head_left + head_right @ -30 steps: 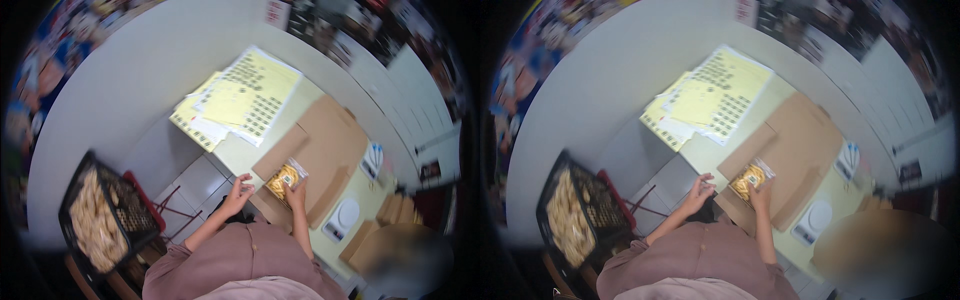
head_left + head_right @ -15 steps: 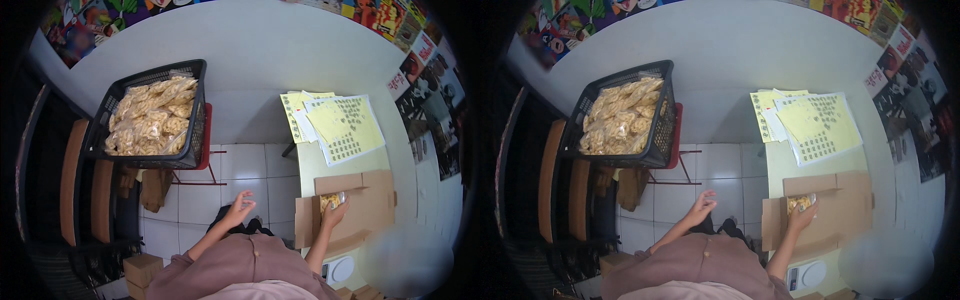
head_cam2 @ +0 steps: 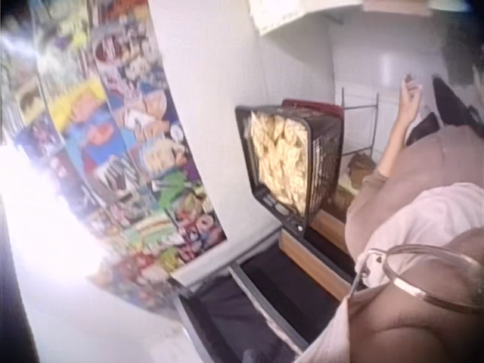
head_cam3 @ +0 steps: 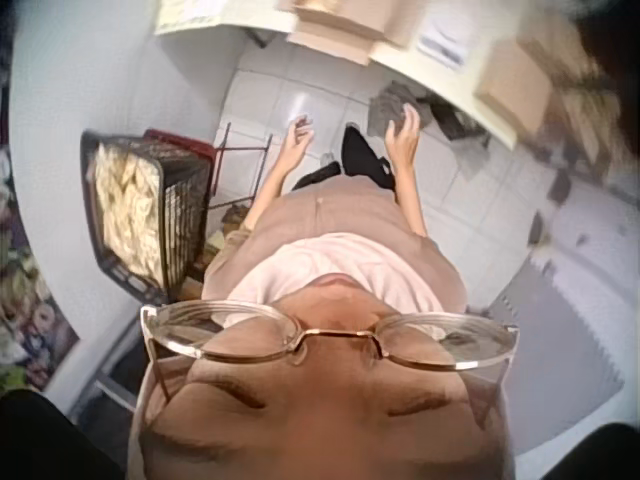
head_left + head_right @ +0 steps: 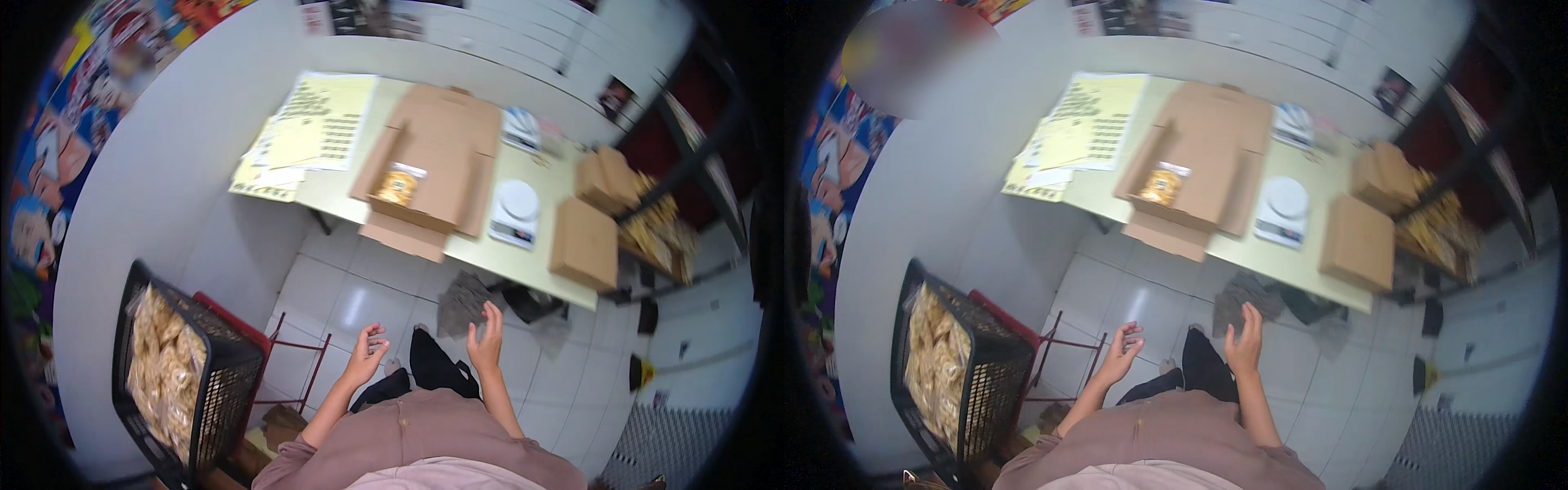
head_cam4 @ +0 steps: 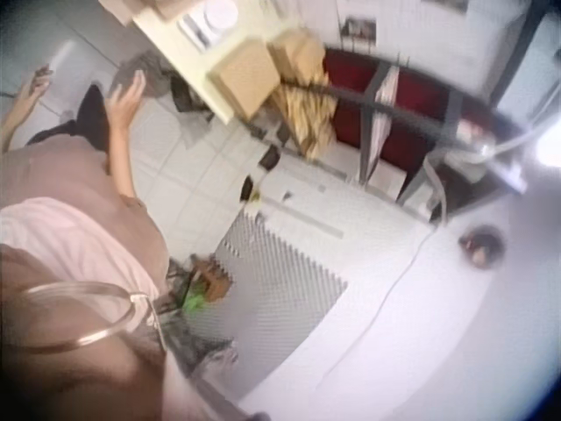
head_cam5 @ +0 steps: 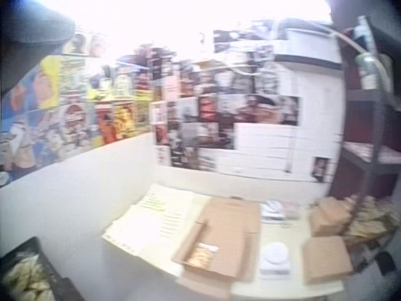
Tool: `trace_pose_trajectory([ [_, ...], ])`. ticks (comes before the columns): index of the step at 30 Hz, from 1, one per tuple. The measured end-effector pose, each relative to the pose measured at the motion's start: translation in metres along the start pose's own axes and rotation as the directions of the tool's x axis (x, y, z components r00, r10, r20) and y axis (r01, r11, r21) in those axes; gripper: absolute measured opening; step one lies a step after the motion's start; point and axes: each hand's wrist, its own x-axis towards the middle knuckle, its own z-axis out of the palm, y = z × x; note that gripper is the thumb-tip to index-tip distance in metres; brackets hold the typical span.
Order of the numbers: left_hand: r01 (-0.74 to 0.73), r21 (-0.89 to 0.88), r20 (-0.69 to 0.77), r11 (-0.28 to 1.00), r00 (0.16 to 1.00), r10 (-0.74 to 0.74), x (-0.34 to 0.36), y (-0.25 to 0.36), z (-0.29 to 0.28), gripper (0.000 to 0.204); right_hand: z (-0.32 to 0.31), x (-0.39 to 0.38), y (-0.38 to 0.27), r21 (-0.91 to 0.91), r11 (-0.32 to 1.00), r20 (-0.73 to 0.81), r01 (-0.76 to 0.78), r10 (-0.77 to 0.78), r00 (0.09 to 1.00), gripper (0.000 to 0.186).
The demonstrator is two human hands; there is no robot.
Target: The person packs small, individually wrapped snack items into cardboard boxes. They repeatedly pick up snacks from a shelf, place them into a box on a table, and close the box flaps. The process is repeated for multiple boxes throughout the clip.
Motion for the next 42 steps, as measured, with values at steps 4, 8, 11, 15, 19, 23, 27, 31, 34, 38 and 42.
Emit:
trace_pose_trajectory([
  [4,0.003,0.074,0.282,0.997,0.959,-0.024,-0.016,-0.01,0.074,0.05,-0.092,-0.086,0.055,-0.099,0.948,-0.188,-0.303,0.282,0.941,0.044],
  [8,-0.142,0.193,0.564,0.971,0.825,0.008,-0.034,0.002,0.158,0.049,-0.174,-0.159,0.085,0.005,0.811,-0.397,-0.586,0.539,0.743,0.039],
  [11,-0.234,0.21,0.689,0.949,0.724,0.026,-0.049,0.001,0.225,0.05,-0.224,-0.214,0.103,-0.06,0.771,-0.502,-0.635,0.526,0.686,0.038],
  [15,-0.215,0.206,0.752,0.955,0.658,-0.014,-0.067,-0.021,0.325,0.051,-0.289,-0.281,0.132,-0.239,0.702,-0.515,-0.671,0.494,0.701,0.039],
  [19,-0.32,0.175,0.842,0.931,0.539,0.026,-0.1,-0.025,0.419,0.054,-0.349,-0.348,0.176,-0.256,0.592,-0.482,-0.764,0.607,0.632,0.041],
  [23,-0.324,0.174,0.924,0.93,0.379,-0.041,-0.121,-0.015,0.473,0.059,-0.395,-0.375,0.219,-0.266,0.482,-0.312,-0.835,0.777,0.547,0.043],
  [27,-0.294,0.269,0.915,0.917,0.376,-0.148,-0.096,-0.023,0.511,0.063,-0.411,-0.352,0.272,-0.307,0.497,-0.182,-0.811,0.806,0.563,0.046],
  [31,-0.334,0.248,0.903,0.909,0.418,-0.093,-0.052,-0.02,0.557,0.063,-0.411,-0.287,0.311,-0.309,0.587,-0.053,-0.748,0.775,0.63,0.049],
  [34,-0.301,0.231,0.891,0.925,0.448,-0.077,-0.021,-0.001,0.595,0.06,-0.407,-0.232,0.337,-0.312,0.641,0.05,-0.701,0.748,0.661,0.051],
  [38,-0.344,0.161,0.886,0.925,0.463,0.018,0.018,0.047,0.633,0.058,-0.415,-0.156,0.361,-0.275,0.753,0.179,-0.598,0.651,0.738,0.05],
  [42,-0.382,0.203,0.856,0.902,0.517,0.026,0.058,0.071,0.649,0.058,-0.425,-0.096,0.41,-0.263,0.838,0.173,-0.478,0.528,0.831,0.046],
])
